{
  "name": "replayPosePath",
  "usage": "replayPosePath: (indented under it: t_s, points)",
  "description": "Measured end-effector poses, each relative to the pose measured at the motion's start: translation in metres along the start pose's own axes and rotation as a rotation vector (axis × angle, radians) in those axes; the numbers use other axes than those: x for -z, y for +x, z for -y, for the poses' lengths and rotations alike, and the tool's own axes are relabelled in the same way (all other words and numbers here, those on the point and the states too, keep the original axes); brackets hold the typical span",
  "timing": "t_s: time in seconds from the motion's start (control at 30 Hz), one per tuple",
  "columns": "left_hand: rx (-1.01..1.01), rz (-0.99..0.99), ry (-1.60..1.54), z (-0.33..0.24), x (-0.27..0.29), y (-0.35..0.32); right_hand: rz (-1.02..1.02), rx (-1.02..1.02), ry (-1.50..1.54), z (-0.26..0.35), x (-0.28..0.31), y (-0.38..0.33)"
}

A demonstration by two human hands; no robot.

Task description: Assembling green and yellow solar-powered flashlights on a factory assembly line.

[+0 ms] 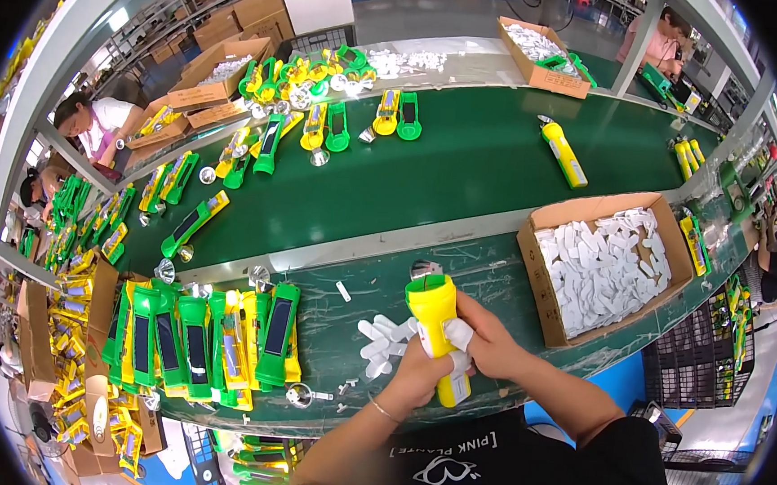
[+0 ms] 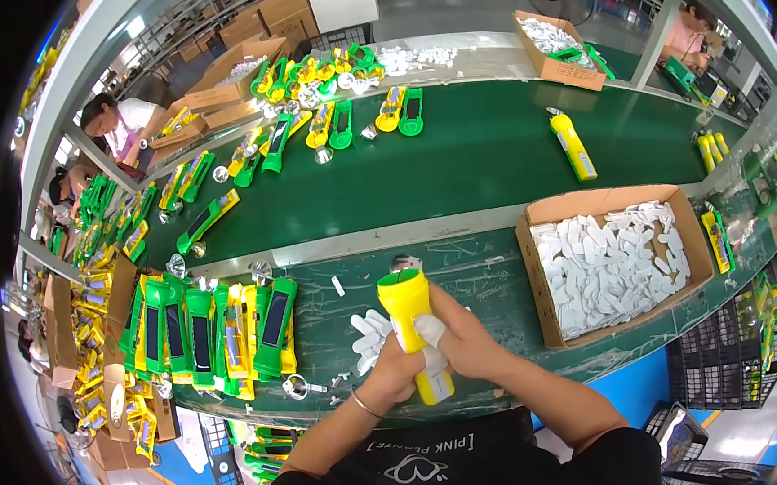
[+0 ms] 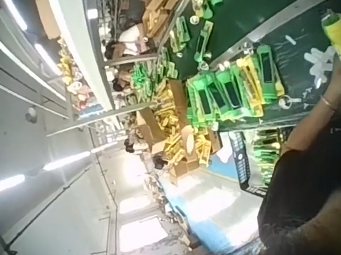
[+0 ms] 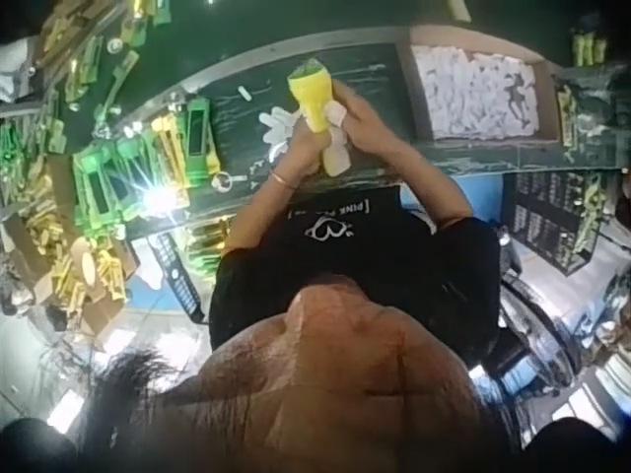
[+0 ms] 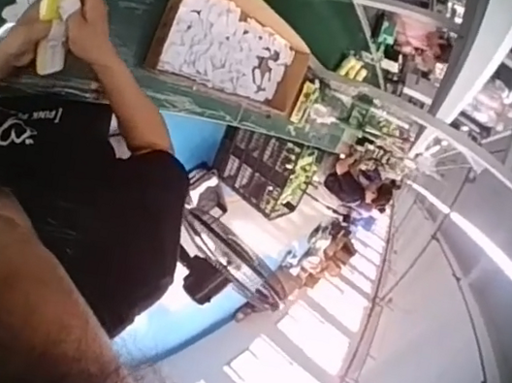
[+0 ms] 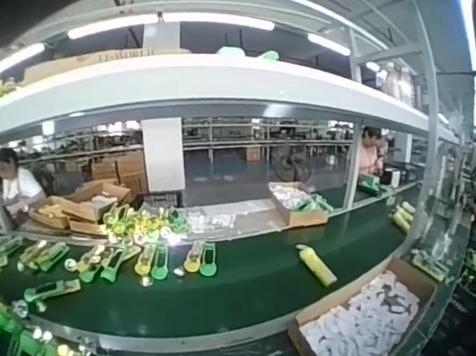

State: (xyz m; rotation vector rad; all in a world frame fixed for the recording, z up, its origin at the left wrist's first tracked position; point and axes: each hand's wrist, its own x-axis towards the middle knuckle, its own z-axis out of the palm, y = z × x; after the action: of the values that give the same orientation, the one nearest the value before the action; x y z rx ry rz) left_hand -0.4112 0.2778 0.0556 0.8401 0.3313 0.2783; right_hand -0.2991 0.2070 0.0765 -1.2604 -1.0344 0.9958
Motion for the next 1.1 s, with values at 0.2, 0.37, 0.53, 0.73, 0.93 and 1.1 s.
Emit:
replayPosePath:
  t_s: [0.2,0.37,0.53,0.73,0.93,1.1]
  points:
    - [-0.057,-0.083,0.135,-0.041,0.001,0.069,-0.139,0.066,-0.308,0.035,0.057,0.089]
    - [-0.055,-0.079,0.490,-0.069,0.058,0.122,-0.330,-0.036,-0.254,0.021,0.193,0.191]
    - [-0.363,-0.306,1.203,-0.149,0.117,0.210,-0.524,-0.373,-0.433,-0.060,0.319,0.222]
    - [-0.514,-0.433,1.742,-0.196,0.170,0.329,-0.692,-0.282,-1.621,-0.027,0.291,0.243]
    - [-0.148,-0.632,1.820,-0.170,0.157,0.395,-0.115,0.443,-1.617,-0.063,0.242,0.330]
    - [-0.151,-0.417,1.862,-0.167,0.161,0.386,0.017,0.633,-1.785,-0.071,0.219,0.352]
